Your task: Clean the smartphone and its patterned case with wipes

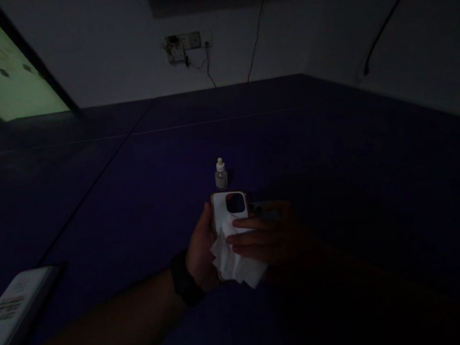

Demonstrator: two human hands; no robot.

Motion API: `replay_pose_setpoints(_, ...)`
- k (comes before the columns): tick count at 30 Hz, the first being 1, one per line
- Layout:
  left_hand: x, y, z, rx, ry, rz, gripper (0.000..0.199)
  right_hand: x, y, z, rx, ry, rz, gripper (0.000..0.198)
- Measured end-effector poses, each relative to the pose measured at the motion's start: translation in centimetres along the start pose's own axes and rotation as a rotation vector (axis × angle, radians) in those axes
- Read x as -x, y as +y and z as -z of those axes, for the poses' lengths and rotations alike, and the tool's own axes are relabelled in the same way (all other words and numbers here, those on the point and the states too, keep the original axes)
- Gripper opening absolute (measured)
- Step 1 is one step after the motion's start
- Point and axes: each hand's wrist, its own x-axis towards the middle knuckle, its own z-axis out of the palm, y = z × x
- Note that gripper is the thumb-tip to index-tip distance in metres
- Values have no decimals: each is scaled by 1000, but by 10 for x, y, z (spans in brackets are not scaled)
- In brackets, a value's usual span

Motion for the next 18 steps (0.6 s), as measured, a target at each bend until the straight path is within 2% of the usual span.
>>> replay_pose_setpoints(2,1,1,1,29,25,10,46,-3,-2,2,71,-41,-42,36)
replay_pose_setpoints(4,1,2,3,53,-18,1,44,-6,-4,4,123,-71,-23,34)
replay_pose_setpoints(6,1,3,5,68,-55,-2,45,-6,-5,6,111,-55,36,31)
replay_pose_setpoints(8,2,4,8,71,-30,6,49,-6,-5,9,74,-16,44,31)
replay_pose_setpoints(10,2,6,11,84,31,23,51,-5,-4,10,71,-3,-19,35)
replay_pose_setpoints(12,2,5,13,116,39,43,51,-6,-5,9,95,-36,-73,35)
replay_pose_setpoints(13,1,4,12,131,14,51,50,-6,-5,7,96,-46,-60,35)
replay_pose_setpoints(16,-1,0,11,124,-92,57,51,-6,-5,4,61,-16,91,30)
replay_pose_setpoints(18,-1,0,10,95,-77,58,53,-4,-4,6,40,8,109,29)
